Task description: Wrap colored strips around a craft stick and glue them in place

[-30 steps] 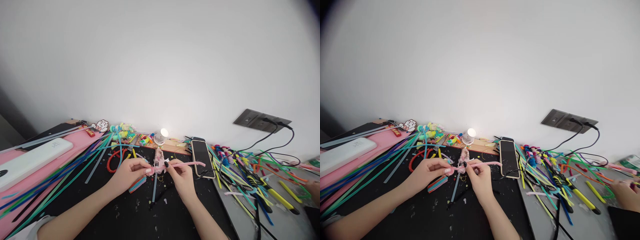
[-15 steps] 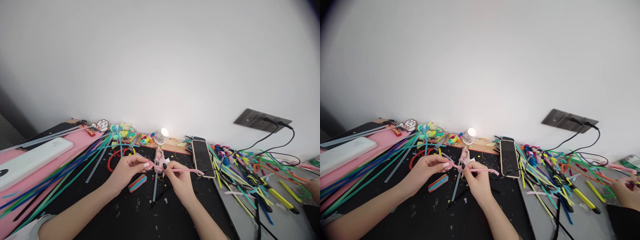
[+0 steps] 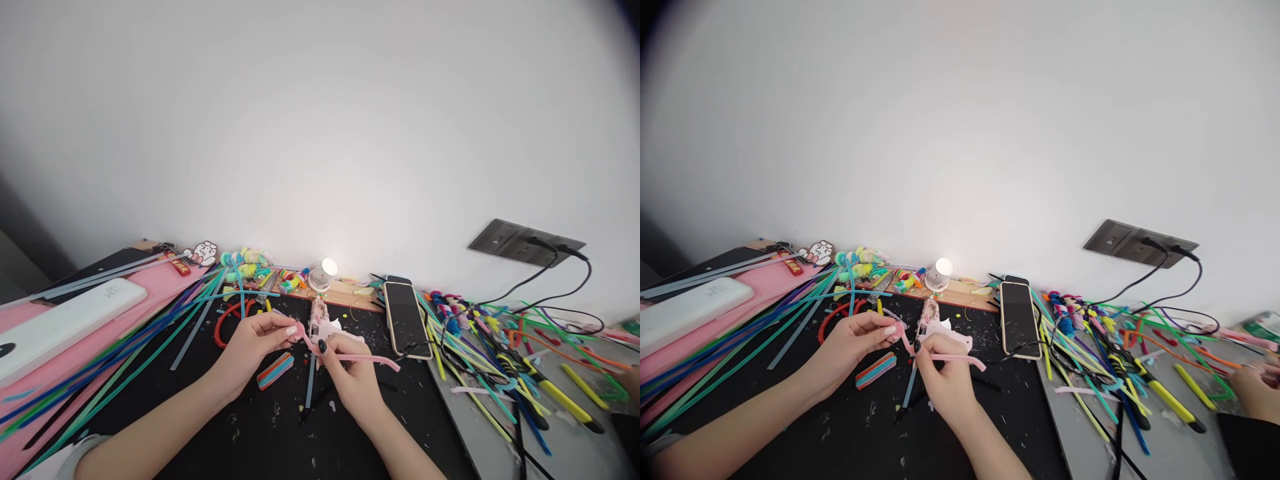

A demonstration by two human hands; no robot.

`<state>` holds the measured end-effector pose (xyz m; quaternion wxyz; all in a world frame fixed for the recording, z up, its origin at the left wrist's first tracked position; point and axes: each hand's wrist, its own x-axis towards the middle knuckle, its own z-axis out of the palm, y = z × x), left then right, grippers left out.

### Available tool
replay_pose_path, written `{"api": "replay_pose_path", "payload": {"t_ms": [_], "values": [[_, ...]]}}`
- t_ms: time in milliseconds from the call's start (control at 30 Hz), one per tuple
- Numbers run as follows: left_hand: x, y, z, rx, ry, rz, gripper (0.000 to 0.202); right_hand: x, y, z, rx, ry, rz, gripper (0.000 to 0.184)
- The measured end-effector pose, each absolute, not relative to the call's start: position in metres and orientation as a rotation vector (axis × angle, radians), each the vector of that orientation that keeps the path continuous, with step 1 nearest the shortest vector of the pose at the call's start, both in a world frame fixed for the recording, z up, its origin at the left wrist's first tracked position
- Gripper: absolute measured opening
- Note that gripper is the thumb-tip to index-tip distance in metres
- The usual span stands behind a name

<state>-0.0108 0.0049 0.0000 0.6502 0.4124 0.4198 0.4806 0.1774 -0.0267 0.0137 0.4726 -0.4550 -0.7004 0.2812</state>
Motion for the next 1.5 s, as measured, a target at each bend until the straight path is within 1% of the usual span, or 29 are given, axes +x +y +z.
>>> {"api": "replay_pose_path", "payload": {"t_ms": [100, 333, 567, 733, 967, 1200, 1500], "values": [[-0.009, 0.003, 0.002, 0.900, 0.950, 1.107, 0.024, 0.175, -0.029, 0.014, -1.109, -1.735, 0.711, 0.031], [-0.006, 0.000, 0.005, 0.824, 0.923, 1.125, 0.020, 0.171, -0.032, 0.014, -1.078, -1.780, 0.726, 0.026], [-0.004, -0.002, 0.009, 0.721, 0.886, 1.098, 0.026, 0.166, -0.033, 0.013, -1.059, -1.790, 0.725, 0.022], [-0.002, -0.004, 0.008, 0.688, 0.869, 1.064, 0.027, 0.164, -0.035, 0.010, -1.052, -1.774, 0.720, 0.023], [-0.001, -0.006, 0.012, 0.727, 0.819, 1.050, 0.026, 0.161, -0.035, 0.008, -1.084, -1.711, 0.801, 0.025], [0.001, -0.009, 0.017, 0.725, 0.801, 1.005, 0.031, 0.160, -0.035, 0.010, -1.052, -1.678, 0.856, 0.022], [0.000, -0.004, 0.011, 0.791, 0.804, 1.039, 0.027, 0.161, -0.035, 0.010, -1.074, -1.617, 0.884, 0.020]]}}
